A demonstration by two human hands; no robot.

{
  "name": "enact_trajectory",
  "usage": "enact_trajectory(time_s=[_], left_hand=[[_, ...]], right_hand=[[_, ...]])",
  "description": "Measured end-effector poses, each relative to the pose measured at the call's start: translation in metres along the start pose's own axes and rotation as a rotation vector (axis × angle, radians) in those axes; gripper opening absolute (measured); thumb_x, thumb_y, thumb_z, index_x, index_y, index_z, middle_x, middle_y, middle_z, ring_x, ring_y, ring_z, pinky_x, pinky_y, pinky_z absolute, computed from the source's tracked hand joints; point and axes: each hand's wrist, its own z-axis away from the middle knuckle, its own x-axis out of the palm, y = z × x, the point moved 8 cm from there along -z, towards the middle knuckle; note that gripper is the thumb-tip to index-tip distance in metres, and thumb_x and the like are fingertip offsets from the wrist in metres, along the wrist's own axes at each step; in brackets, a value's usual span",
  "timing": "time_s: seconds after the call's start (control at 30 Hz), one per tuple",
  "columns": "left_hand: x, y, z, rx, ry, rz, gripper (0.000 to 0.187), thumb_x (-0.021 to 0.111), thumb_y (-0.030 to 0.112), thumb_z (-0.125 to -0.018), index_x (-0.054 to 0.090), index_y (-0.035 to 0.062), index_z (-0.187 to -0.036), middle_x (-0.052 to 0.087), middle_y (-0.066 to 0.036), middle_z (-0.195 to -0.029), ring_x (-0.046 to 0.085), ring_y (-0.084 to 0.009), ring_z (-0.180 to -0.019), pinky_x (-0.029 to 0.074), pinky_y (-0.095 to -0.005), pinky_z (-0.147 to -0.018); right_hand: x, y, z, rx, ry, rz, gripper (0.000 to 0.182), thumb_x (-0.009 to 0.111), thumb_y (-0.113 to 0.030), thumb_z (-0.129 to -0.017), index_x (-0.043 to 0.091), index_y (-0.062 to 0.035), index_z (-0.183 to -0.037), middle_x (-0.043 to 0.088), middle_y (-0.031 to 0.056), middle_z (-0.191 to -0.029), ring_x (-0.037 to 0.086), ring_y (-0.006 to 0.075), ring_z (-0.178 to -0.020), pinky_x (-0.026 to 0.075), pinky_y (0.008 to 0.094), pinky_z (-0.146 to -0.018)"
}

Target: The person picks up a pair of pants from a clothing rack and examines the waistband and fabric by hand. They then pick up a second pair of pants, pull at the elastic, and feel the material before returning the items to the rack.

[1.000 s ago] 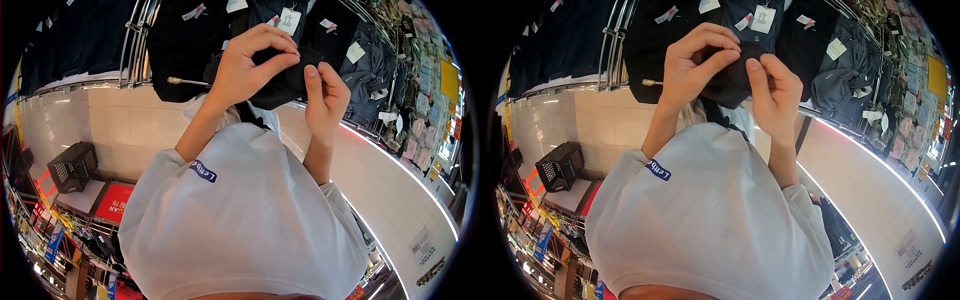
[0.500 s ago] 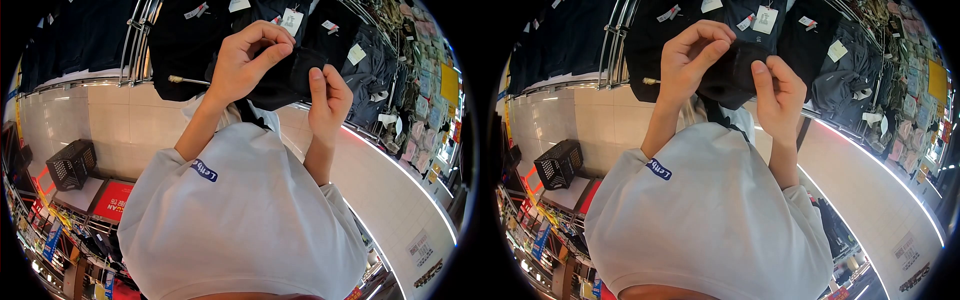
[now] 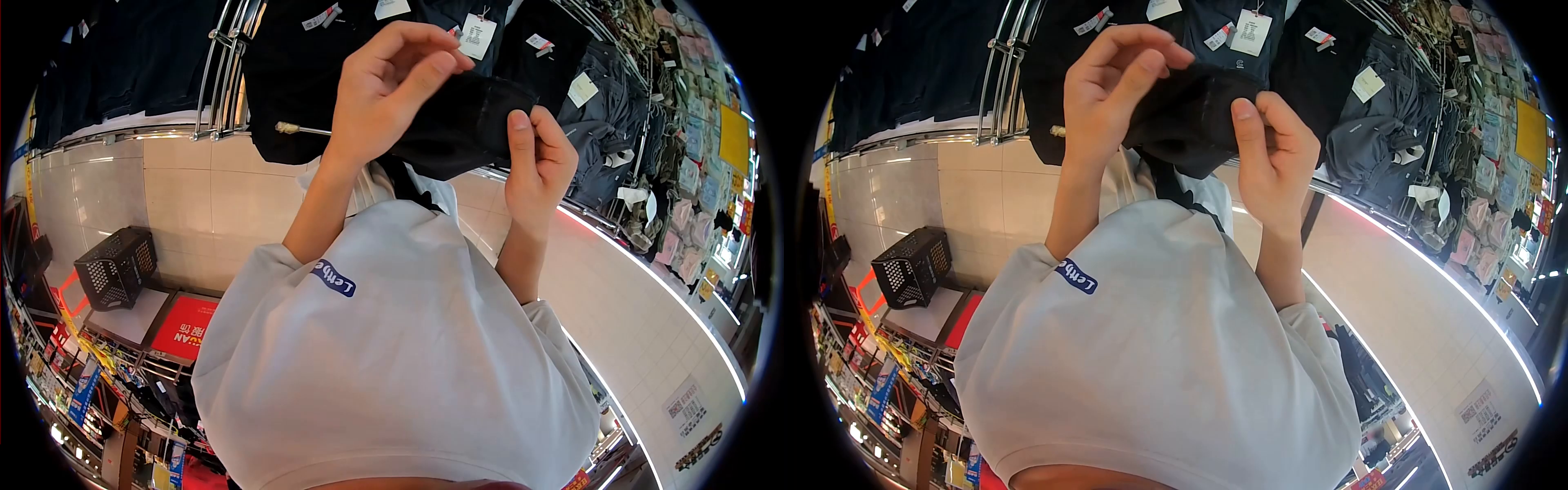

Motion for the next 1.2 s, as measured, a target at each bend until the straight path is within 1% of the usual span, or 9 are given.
enact_trajectory(time_s=[0.07, 0.1, 0.17, 0.23, 0.33, 0.43, 0.6, 0.8, 1.2], left_hand=[[0.010, -0.001, 0.003, -0.034, -0.037, -0.025, 0.030, 0.070, 0.003, -0.089, 0.062, 0.0010, -0.118, 0.071, -0.010, -0.106, 0.067, -0.0143, -0.095, 0.050, -0.0233, -0.084], [0.016, 0.000, 0.005, -0.057, -0.074, -0.072, 0.040, 0.072, 0.002, -0.086, 0.059, 0.0024, -0.124, 0.071, -0.010, -0.105, 0.066, -0.0139, -0.097, 0.051, -0.0236, -0.085], [0.024, 0.003, 0.008, -0.089, -0.098, -0.148, 0.044, 0.075, 0.002, -0.083, 0.060, 0.0036, -0.124, 0.071, -0.010, -0.105, 0.066, -0.0135, -0.098, 0.052, -0.0240, -0.087], [0.026, 0.002, 0.009, -0.116, -0.070, -0.171, 0.045, 0.076, 0.002, -0.082, 0.061, 0.0043, -0.123, 0.071, -0.010, -0.104, 0.067, -0.0127, -0.094, 0.052, -0.0239, -0.087], [0.026, -0.001, 0.009, -0.185, -0.040, -0.134, 0.041, 0.076, 0.001, -0.081, 0.063, 0.0039, -0.120, 0.073, -0.010, -0.099, 0.068, -0.0122, -0.090, 0.052, -0.0230, -0.084], [0.026, -0.005, 0.010, -0.254, -0.023, -0.087, 0.037, 0.076, 0.001, -0.081, 0.066, 0.0034, -0.116, 0.073, -0.009, -0.094, 0.069, -0.0122, -0.087, 0.052, -0.0223, -0.083], [0.022, -0.012, 0.011, -0.287, 0.014, 0.003, 0.027, 0.076, 0.000, -0.082, 0.068, 0.0020, -0.108, 0.073, -0.007, -0.092, 0.069, -0.0115, -0.087, 0.052, -0.0212, -0.082], [0.014, -0.010, 0.010, -0.239, 0.049, -0.053, 0.016, 0.074, 0.001, -0.084, 0.068, 0.0012, -0.098, 0.069, -0.005, -0.089, 0.065, -0.0097, -0.080, 0.052, -0.0208, -0.077], [0.009, -0.010, 0.012, -0.259, 0.038, -0.013, 0.012, 0.072, 0.002, -0.086, 0.067, 0.0013, -0.096, 0.069, -0.005, -0.091, 0.064, -0.0094, -0.082, 0.052, -0.0211, -0.075]], right_hand=[[0.000, 0.001, 0.001, -0.012, -0.002, 0.037, 0.021, 0.058, -0.006, -0.099, 0.053, -0.0021, -0.079, 0.040, -0.0102, -0.070, 0.030, -0.0015, -0.063, 0.019, 0.0167, -0.054], [0.001, 0.002, 0.002, -0.030, 0.000, 0.075, 0.020, 0.058, -0.006, -0.099, 0.053, -0.0019, -0.080, 0.041, -0.0101, -0.069, 0.031, -0.0015, -0.063, 0.020, 0.0166, -0.054], [0.001, 0.001, 0.002, -0.077, 0.005, 0.153, 0.019, 0.059, -0.006, -0.098, 0.054, -0.0016, -0.081, 0.041, -0.0096, -0.069, 0.032, -0.0014, -0.062, 0.021, 0.0165, -0.053], [0.002, -0.004, 0.002, -0.135, 0.015, 0.231, 0.018, 0.060, -0.006, -0.098, 0.055, -0.0015, -0.081, 0.042, -0.0091, -0.068, 0.032, -0.0012, -0.061, 0.021, 0.0167, -0.052], [-0.001, -0.004, 0.002, -0.106, 0.035, 0.286, 0.013, 0.065, -0.005, -0.092, 0.059, 0.0027, -0.084, 0.051, 0.0065, -0.065, 0.043, 0.0100, -0.058, 0.035, 0.0238, -0.052], [-0.002, -0.008, 0.003, -0.159, 0.031, 0.347, 0.011, 0.066, -0.002, -0.089, 0.058, 0.0032, -0.083, 0.052, 0.0084, -0.066, 0.045, 0.0132, -0.056, 0.036, 0.0253, -0.052], [-0.002, -0.009, 0.005, -0.190, 0.021, 0.363, 0.009, 0.066, 0.000, -0.088, 0.058, 0.0032, -0.083, 0.052, 0.0095, -0.068, 0.046, 0.0157, -0.056, 0.037, 0.0259, -0.053], [-0.001, -0.006, 0.006, -0.197, 0.015, 0.358, 0.009, 0.066, 0.001, -0.087, 0.058, 0.0029, -0.084, 0.052, 0.0098, -0.069, 0.046, 0.0167, -0.057, 0.036, 0.0260, -0.053], [-0.005, 0.000, 0.008, -0.183, 0.015, 0.363, 0.012, 0.067, -0.001, -0.088, 0.057, 0.0030, -0.083, 0.049, 0.0091, -0.067, 0.043, 0.0166, -0.056, 0.033, 0.0262, -0.053]])
